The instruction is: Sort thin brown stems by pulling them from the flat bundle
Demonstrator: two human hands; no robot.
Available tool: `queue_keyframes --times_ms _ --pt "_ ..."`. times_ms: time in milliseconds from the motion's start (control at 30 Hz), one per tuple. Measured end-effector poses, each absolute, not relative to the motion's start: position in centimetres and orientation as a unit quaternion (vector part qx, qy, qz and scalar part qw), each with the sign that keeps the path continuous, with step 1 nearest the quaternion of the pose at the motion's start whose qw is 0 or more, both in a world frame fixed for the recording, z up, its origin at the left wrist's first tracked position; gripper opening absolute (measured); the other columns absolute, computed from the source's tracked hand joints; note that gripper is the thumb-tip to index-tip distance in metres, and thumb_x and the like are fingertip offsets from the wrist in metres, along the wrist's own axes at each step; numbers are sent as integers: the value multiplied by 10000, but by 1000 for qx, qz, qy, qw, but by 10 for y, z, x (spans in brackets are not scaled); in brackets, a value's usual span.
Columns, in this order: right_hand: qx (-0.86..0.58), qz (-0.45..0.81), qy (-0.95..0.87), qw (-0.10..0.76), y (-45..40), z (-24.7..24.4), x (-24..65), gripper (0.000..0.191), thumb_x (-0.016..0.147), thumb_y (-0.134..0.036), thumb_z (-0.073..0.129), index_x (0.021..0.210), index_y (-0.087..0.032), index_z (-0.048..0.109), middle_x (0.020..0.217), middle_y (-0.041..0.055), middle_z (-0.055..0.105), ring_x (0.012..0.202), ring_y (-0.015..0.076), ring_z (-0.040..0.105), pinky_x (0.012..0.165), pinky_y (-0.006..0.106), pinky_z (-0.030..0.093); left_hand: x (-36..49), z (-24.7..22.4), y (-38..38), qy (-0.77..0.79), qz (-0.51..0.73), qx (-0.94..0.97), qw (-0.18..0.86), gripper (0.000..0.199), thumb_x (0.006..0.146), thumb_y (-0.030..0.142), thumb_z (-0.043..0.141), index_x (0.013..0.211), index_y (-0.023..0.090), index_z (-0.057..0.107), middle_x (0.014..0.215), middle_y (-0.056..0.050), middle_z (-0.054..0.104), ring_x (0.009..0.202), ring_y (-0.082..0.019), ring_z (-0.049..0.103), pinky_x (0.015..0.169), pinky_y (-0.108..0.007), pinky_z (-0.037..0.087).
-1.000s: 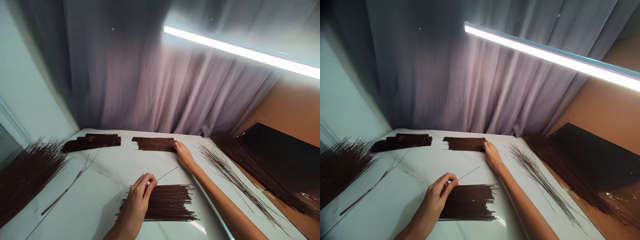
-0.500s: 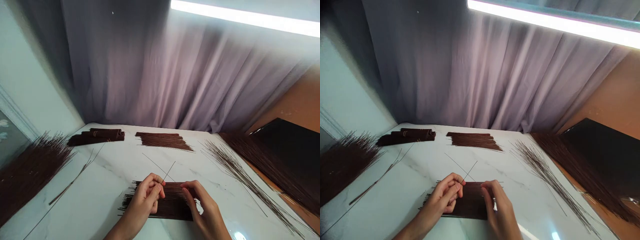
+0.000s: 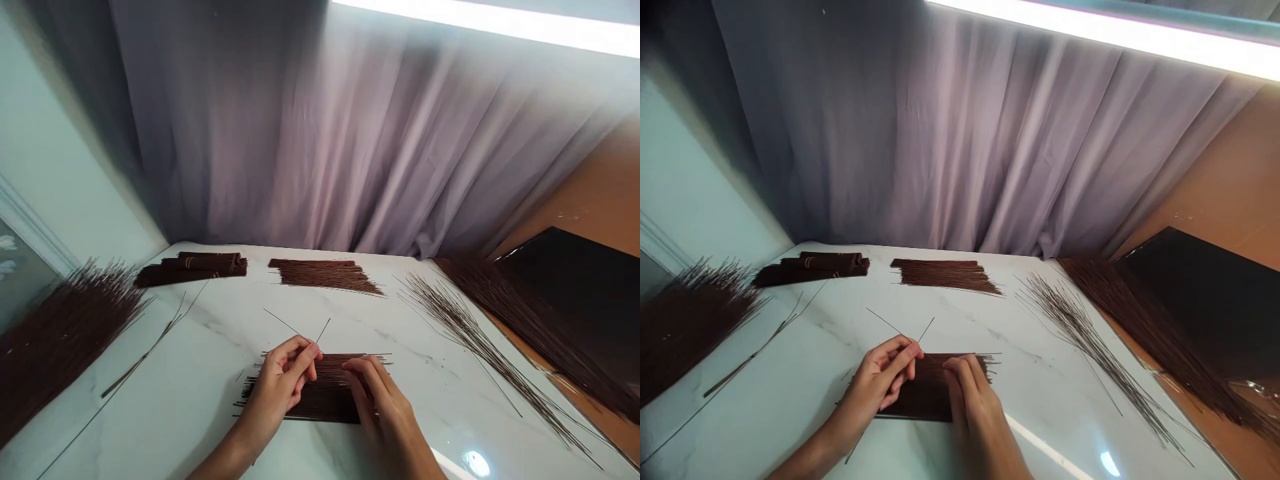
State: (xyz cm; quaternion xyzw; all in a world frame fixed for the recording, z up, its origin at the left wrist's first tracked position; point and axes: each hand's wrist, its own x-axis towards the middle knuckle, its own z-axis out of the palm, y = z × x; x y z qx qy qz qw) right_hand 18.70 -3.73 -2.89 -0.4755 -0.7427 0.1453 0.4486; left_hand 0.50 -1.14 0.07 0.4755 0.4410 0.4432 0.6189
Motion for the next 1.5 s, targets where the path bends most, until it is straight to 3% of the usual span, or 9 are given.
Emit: queue_keyframes --times_ms 333,500,600,733,867,1067,1167,1300,1500 --pt "-461 221 -750 419 -28 -19 201 217 1066 -267 417 944 -224 591 850 32 603 747 168 595 673 266 480 5 15 -18 416 445 469 640 295 953 430 618 812 172 645 600 68 436 512 -74 235 463 -205 147" --pt "-405 331 -790 319 -23 13 228 266 1060 -332 477 852 -214 594 826 15 615 746 148 571 670 249 467 7 28 -37 341 244 612 670 225 914 307 653 750 160 695 537 46 537 525 -93 402 542 -226 296" --pt "-377 270 -818 341 -30 24 239 202 1052 -250 493 885 -209 602 847 22 610 761 144 565 676 249 455 13 24 -40 367 186 672 616 243 916 300 652 712 172 687 561 43 562 602 -117 497 600 -231 337" --pt "-362 135 -824 414 -41 22 234 138 1020 -119 490 994 -207 594 816 22 589 712 142 533 619 249 409 15 14 -29 427 276 650 564 336 979 381 563 723 176 638 604 35 552 603 -117 461 568 -230 316" --pt "-360 221 -821 385 -44 13 220 183 1035 -134 443 918 -212 560 802 18 581 682 134 527 601 239 410 8 14 -22 435 374 536 619 324 958 461 582 793 183 602 593 62 482 512 -90 300 491 -223 231" --pt "-369 321 -825 283 -27 12 228 204 1043 -220 487 866 -204 589 819 13 615 731 130 565 664 223 450 11 17 -40 355 250 542 719 277 925 397 619 763 171 624 517 49 512 461 -83 257 466 -233 189" --pt "-374 238 -834 330 -25 17 235 182 1041 -195 488 910 -198 615 825 21 613 695 124 550 633 225 429 15 13 -40 368 189 589 695 274 924 380 616 750 170 640 521 49 522 458 -82 303 470 -225 226" --pt "-356 116 -825 424 -34 14 231 170 1022 -100 476 1038 -201 611 845 27 614 699 124 539 609 230 395 16 7 -26 445 257 596 617 337 943 445 588 735 180 602 555 57 508 470 -80 344 451 -205 234" --pt "-402 333 -785 332 -34 5 231 250 1058 -280 461 858 -209 593 810 8 626 723 130 560 644 231 426 12 14 -20 438 354 489 666 334 928 476 612 806 165 621 584 54 494 487 -75 274 436 -191 196"
